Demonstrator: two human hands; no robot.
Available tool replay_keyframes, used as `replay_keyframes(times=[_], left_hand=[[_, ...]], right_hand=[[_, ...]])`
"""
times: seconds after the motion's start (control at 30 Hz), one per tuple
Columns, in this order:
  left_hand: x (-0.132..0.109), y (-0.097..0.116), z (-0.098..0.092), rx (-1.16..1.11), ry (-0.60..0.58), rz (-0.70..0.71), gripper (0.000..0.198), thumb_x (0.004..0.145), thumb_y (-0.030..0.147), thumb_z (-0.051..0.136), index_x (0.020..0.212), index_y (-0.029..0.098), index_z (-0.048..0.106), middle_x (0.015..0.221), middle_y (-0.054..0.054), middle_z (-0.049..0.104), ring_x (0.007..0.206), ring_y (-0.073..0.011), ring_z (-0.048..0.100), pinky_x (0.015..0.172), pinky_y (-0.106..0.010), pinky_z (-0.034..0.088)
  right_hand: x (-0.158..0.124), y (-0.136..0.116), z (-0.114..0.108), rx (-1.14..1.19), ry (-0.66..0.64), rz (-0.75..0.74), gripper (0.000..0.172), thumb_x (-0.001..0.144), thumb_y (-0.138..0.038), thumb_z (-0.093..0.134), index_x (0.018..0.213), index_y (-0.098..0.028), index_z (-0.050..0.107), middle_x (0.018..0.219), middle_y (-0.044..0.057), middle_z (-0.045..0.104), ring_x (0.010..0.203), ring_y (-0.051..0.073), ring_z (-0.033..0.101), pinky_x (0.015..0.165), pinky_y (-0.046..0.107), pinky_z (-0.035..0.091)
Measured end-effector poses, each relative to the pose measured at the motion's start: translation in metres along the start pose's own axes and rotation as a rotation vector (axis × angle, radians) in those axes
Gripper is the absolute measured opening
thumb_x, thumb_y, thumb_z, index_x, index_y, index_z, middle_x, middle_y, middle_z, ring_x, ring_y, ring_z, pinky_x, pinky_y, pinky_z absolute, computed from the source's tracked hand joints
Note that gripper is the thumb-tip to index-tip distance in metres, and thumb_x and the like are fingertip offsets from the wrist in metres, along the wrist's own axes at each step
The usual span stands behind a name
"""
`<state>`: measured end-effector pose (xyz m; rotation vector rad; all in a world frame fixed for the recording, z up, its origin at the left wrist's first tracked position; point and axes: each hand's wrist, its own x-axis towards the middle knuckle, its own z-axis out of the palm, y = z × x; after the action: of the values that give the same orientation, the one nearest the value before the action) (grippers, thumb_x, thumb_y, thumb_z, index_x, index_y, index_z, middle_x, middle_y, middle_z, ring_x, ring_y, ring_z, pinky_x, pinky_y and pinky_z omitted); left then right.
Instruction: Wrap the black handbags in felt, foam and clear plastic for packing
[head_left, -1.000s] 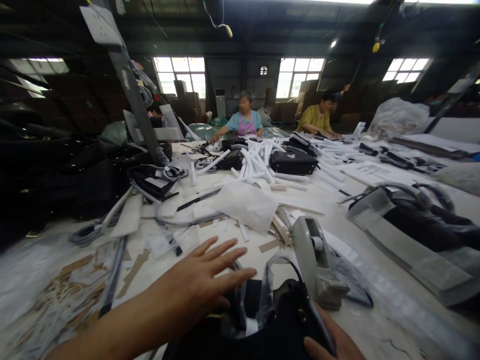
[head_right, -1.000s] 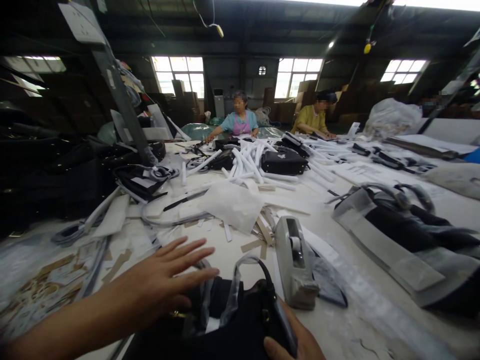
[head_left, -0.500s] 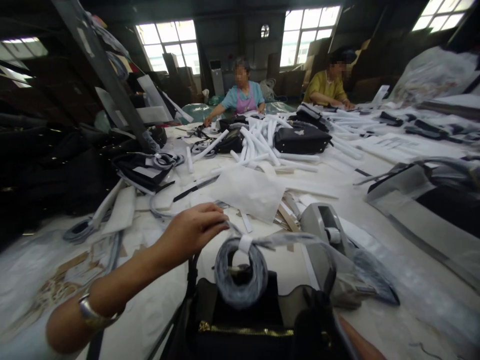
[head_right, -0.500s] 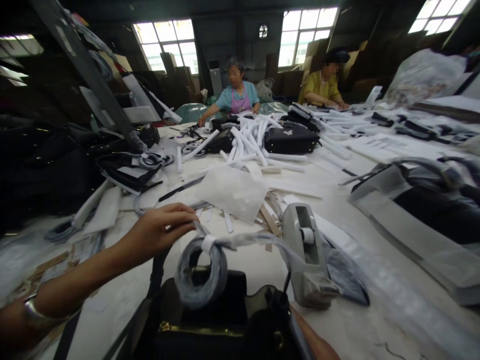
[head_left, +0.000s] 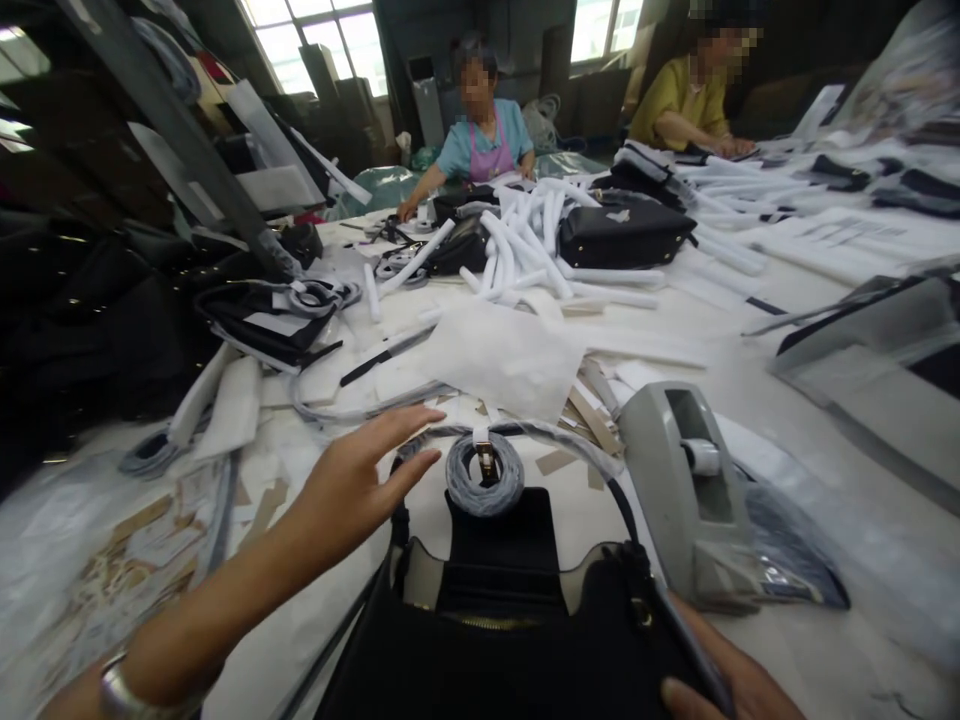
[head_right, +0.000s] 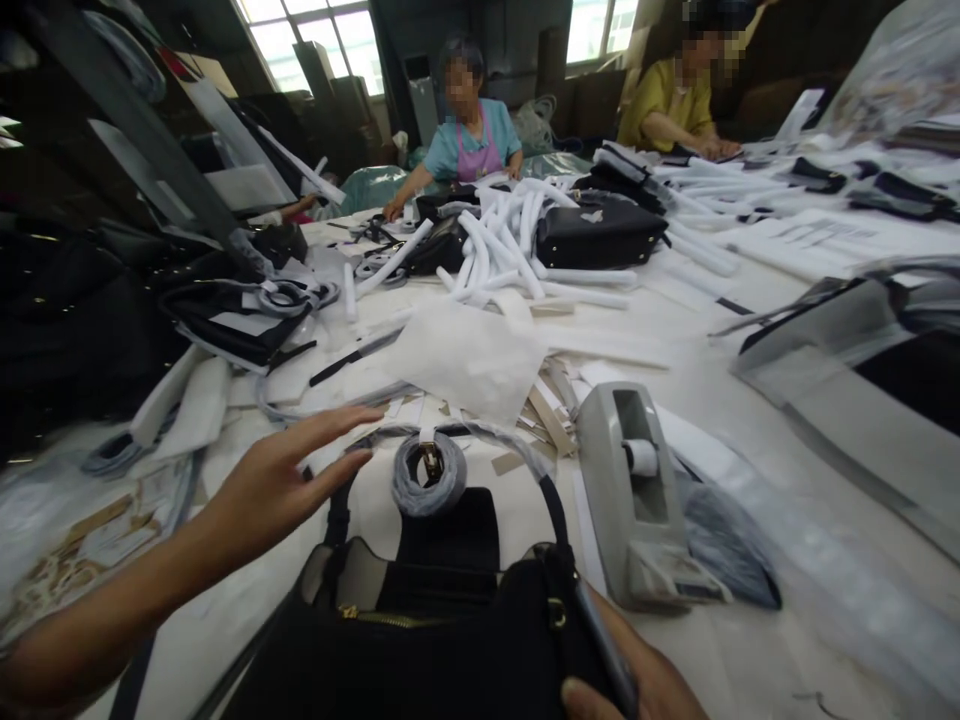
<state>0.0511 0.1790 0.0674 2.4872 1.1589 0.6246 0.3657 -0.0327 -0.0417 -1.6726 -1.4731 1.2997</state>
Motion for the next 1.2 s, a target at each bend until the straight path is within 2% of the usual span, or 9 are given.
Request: replay_keyframes(times=[0.13,0.3,0.4,0.5,0.63,0.8,0.93,1.07,1.2], left_hand=[[-0.047,0.044,-0.022,-0.102,-0.101,0.155,0.025,0.095,0.028,0.056,0.118,0.034,0.062,0.117,0.005,0.071,0.107,-0.0121,0.067,0.093,-0.019,0.052],[-0.107,0.058,-0.016,0.022,-0.228,0.359,0.048,0.097,0.051,0.044,0.139,0.029,0.047,0.138,-0.002,0.060,0.128,-0.0195,0.054,0.110,-0.035,0.042],[-0.130,0.051,-0.001,0.198,-0.258,0.434,0.076,0.089,0.067,0.045,0.148,0.021,0.035,0.148,-0.008,0.048,0.137,-0.0260,0.043,0.114,-0.045,0.036],[-0.141,0.044,0.011,0.308,-0.247,0.468,0.093,0.079,0.068,0.059,0.152,0.020,0.027,0.154,-0.012,0.038,0.141,-0.0318,0.036,0.111,-0.052,0.037],[-0.146,0.044,0.016,0.320,-0.293,0.413,0.100,0.076,0.050,0.076,0.154,0.026,0.018,0.158,-0.010,0.029,0.145,-0.0321,0.028,0.113,-0.055,0.034],[-0.147,0.047,0.018,0.287,-0.321,0.385,0.115,0.064,0.031,0.087,0.154,0.031,0.015,0.160,-0.008,0.026,0.146,-0.0310,0.026,0.115,-0.055,0.030],[-0.148,0.044,0.025,0.314,-0.288,0.426,0.098,0.075,0.026,0.078,0.153,0.031,0.019,0.157,-0.007,0.034,0.142,-0.0294,0.035,0.113,-0.052,0.036],[-0.152,0.034,0.038,0.368,-0.242,0.524,0.069,0.092,0.011,0.052,0.152,0.031,0.024,0.149,-0.005,0.046,0.135,-0.0252,0.046,0.110,-0.047,0.042],[-0.165,0.018,0.059,0.389,-0.201,0.593,0.063,0.095,0.008,0.040,0.152,0.030,0.024,0.148,-0.003,0.048,0.135,-0.0244,0.046,0.109,-0.047,0.042]], right_hand=[[0.000,-0.011,0.001,-0.023,0.043,0.105,0.078,0.087,-0.064,0.049,0.149,-0.017,0.040,0.150,0.009,0.042,0.139,0.030,0.038,0.115,0.044,0.029],[-0.007,-0.024,0.003,-0.078,0.172,0.169,0.074,0.089,-0.066,0.045,0.149,-0.022,0.040,0.151,0.006,0.041,0.141,0.028,0.035,0.116,0.048,0.027],[-0.021,-0.033,0.002,-0.187,0.274,0.064,0.066,0.093,-0.061,0.044,0.147,-0.025,0.042,0.147,0.007,0.048,0.137,0.029,0.043,0.114,0.051,0.033],[-0.037,-0.050,0.003,-0.389,0.393,-0.200,0.059,0.095,-0.054,0.046,0.146,-0.025,0.043,0.149,0.008,0.045,0.138,0.028,0.041,0.113,0.049,0.037],[-0.049,-0.089,0.013,-0.679,0.179,-0.601,0.079,0.087,-0.060,0.060,0.152,-0.024,0.032,0.154,0.008,0.037,0.144,0.028,0.031,0.118,0.047,0.030],[-0.039,-0.117,0.033,-0.901,-0.073,-0.618,0.108,0.071,-0.045,0.082,0.156,-0.023,0.018,0.161,0.009,0.019,0.148,0.031,0.018,0.121,0.050,0.019],[-0.030,-0.108,0.044,-0.953,-0.062,-0.559,0.109,0.069,-0.023,0.082,0.156,-0.025,0.015,0.161,0.008,0.019,0.147,0.030,0.021,0.119,0.048,0.027],[-0.028,-0.085,0.057,-1.013,0.022,-0.614,0.086,0.081,-0.009,0.065,0.154,-0.026,0.022,0.154,0.007,0.037,0.141,0.028,0.036,0.115,0.047,0.037],[-0.026,-0.052,0.074,-1.074,0.078,-0.673,0.073,0.088,-0.002,0.049,0.152,-0.032,0.028,0.151,0.005,0.042,0.138,0.029,0.041,0.111,0.053,0.041]])
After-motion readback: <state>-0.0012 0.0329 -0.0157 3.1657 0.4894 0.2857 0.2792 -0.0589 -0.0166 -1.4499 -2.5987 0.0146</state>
